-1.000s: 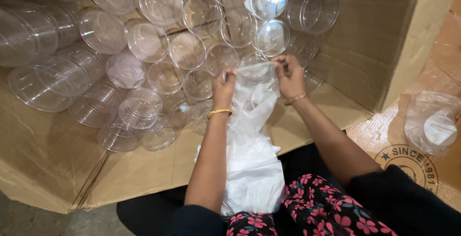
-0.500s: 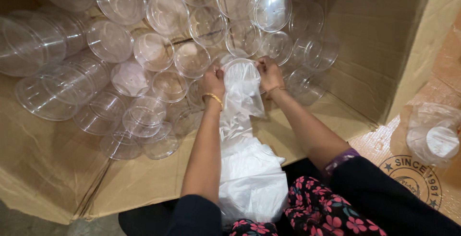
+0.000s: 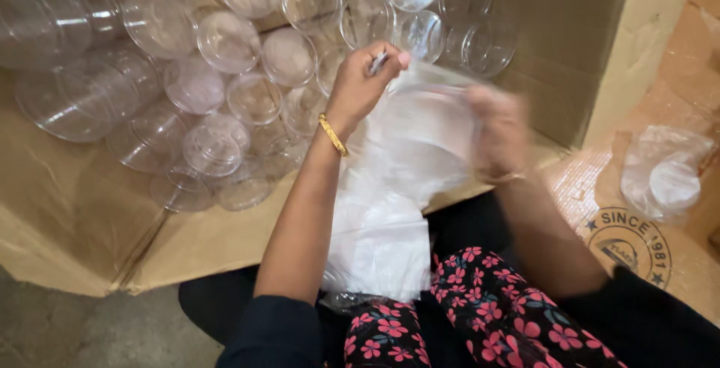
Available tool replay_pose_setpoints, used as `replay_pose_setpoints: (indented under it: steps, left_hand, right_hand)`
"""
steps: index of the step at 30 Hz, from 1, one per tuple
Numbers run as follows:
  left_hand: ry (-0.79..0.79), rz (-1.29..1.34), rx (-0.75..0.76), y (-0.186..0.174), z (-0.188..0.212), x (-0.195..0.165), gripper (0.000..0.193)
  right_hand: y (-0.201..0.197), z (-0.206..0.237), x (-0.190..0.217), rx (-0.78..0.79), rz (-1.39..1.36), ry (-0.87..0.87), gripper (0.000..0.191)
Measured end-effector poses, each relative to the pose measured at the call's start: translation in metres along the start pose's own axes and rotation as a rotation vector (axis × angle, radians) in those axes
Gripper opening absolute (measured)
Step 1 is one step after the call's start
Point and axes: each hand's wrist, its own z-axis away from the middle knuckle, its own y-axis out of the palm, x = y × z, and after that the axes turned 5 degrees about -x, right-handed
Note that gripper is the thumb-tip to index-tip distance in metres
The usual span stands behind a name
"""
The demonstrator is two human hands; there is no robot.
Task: The person sits on the floor in front of a large cardboard box filled with clear plastic cups. They open white plastic bags one at a time, remove the cups inside, and place the cups into the box with the rest.
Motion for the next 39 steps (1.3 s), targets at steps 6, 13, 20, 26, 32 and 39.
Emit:
replay_pose_setpoints:
  steps: [6, 13, 20, 26, 32, 39]
  left_hand:
    - [-0.207, 0.246, 0.033, -0.001, 0.031, -0.03, 0.025]
    - [-0.13, 0.287, 0.26, 0.021, 0.044, -0.057, 0.041]
    - [0.078, 0.212, 0.368, 0.062, 0.055, -0.08, 0.047]
    - [-0.004, 0.115, 0.08, 0.064, 0.071, -0.087, 0.041]
    - [-0.161, 0.244, 0.083, 0.059, 0.08, -0.057, 0.034]
    - [-0.077, 0.402, -0.036, 0.076, 0.074, -0.019, 0.029]
  right_hand:
    - [-0.225, 0.095, 0.029, -0.264, 0.738, -0.077, 0.02]
    - [-0.322, 0.183, 0.019, 0.159, 1.481, 0.425, 0.024]
    - [-0.149, 0.091, 0.076, -0.024, 0.502, -0.108, 0.039]
    - [-0.013, 0.04, 0.092, 0.151, 0.238, -0.018, 0.028]
    - [-0.002, 0.038, 0.075, 0.086, 0.358, -0.023, 0.023]
    - [-0.005, 0.034, 0.033, 0.184, 0.288, -0.058, 0.032]
